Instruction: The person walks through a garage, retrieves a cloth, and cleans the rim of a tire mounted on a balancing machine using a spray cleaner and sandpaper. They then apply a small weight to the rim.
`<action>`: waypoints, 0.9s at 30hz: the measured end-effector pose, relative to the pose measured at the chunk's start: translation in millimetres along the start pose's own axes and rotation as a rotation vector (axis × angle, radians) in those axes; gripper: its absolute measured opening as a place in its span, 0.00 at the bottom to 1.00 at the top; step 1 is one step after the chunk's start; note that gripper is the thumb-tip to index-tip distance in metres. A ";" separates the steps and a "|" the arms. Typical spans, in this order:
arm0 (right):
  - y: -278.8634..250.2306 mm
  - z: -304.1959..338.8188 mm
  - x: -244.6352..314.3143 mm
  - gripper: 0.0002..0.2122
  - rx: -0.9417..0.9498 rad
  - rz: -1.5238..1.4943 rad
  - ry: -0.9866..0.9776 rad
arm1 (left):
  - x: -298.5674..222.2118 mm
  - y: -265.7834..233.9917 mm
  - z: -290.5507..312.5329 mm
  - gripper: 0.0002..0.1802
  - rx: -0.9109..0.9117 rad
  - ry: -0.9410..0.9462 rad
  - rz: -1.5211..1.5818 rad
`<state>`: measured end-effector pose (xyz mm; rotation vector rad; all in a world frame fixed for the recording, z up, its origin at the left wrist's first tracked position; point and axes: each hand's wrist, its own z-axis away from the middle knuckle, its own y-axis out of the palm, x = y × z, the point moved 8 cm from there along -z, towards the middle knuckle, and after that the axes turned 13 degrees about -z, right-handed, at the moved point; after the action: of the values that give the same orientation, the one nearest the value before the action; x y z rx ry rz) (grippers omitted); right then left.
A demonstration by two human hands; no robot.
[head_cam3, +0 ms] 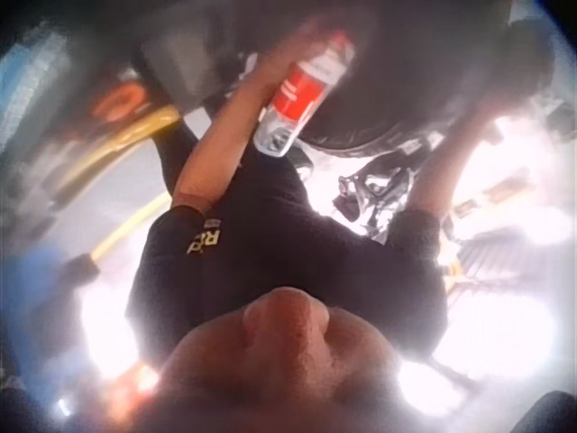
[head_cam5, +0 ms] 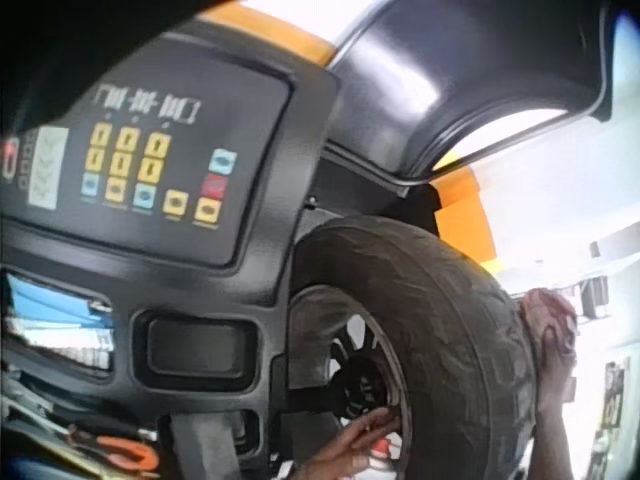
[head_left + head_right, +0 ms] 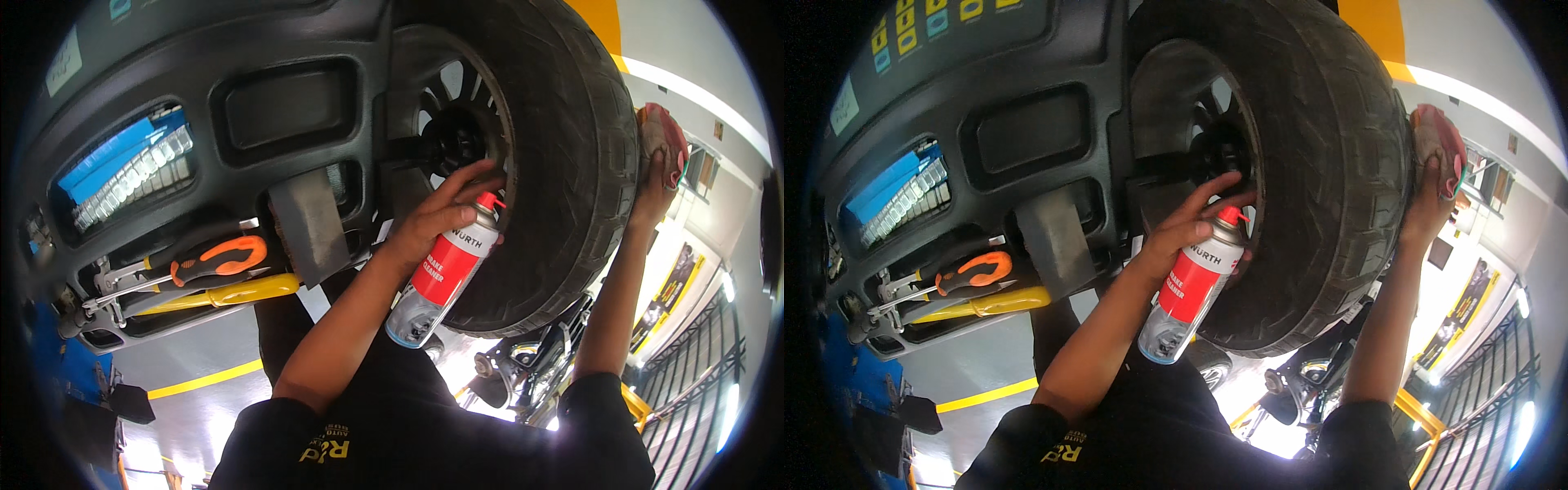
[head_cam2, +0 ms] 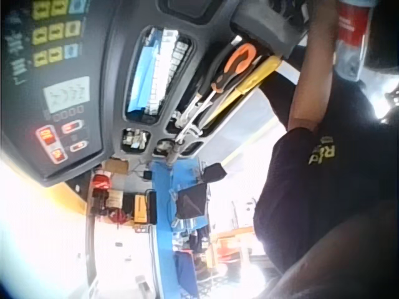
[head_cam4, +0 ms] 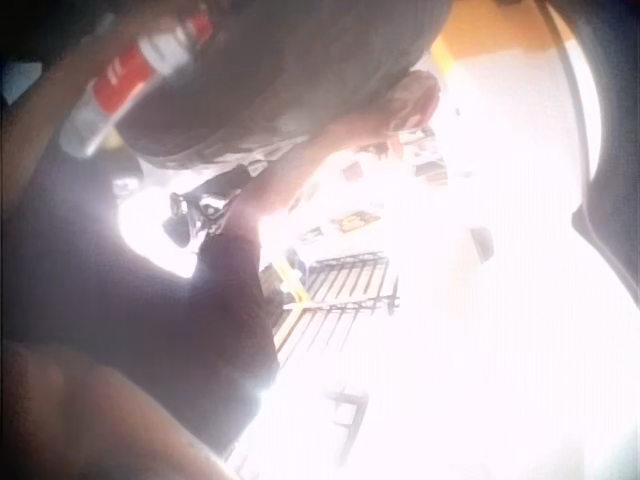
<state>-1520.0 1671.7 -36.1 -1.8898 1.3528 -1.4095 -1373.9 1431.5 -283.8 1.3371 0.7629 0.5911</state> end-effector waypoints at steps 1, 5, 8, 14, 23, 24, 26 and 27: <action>-0.9 0.9 0.9 0.26 0.003 -0.011 0.004 | -2.9 5.0 -2.9 0.53 0.029 -0.002 -0.004; 5.1 7.4 17.1 0.25 -0.021 0.140 0.018 | 1.0 7.0 -8.2 0.54 0.048 -0.013 0.004; 5.1 8.0 17.6 0.26 -0.027 0.111 0.055 | 4.8 5.4 -6.4 0.54 -0.013 -0.028 0.028; 7.1 8.1 18.1 0.22 0.036 0.090 -0.103 | 7.2 -9.6 2.8 0.51 -0.066 -0.014 0.077; 0.7 10.9 14.0 0.21 -0.028 0.115 0.041 | 0.4 2.9 3.3 0.40 0.010 -0.146 0.170; -0.5 11.6 11.2 0.20 -0.021 0.114 0.065 | -3.0 4.9 2.9 0.40 -0.002 -0.166 0.145; -2.0 14.4 0.2 0.20 -0.011 0.090 0.107 | -6.4 3.7 2.4 0.39 -0.014 -0.215 0.143; -3.8 17.3 9.1 0.19 -0.053 0.075 0.143 | -7.4 1.3 1.5 0.39 -0.019 -0.244 0.164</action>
<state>-1502.7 1661.9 -35.6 -1.7802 1.5257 -1.5091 -1377.4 1425.1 -281.4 1.4319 0.4515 0.5503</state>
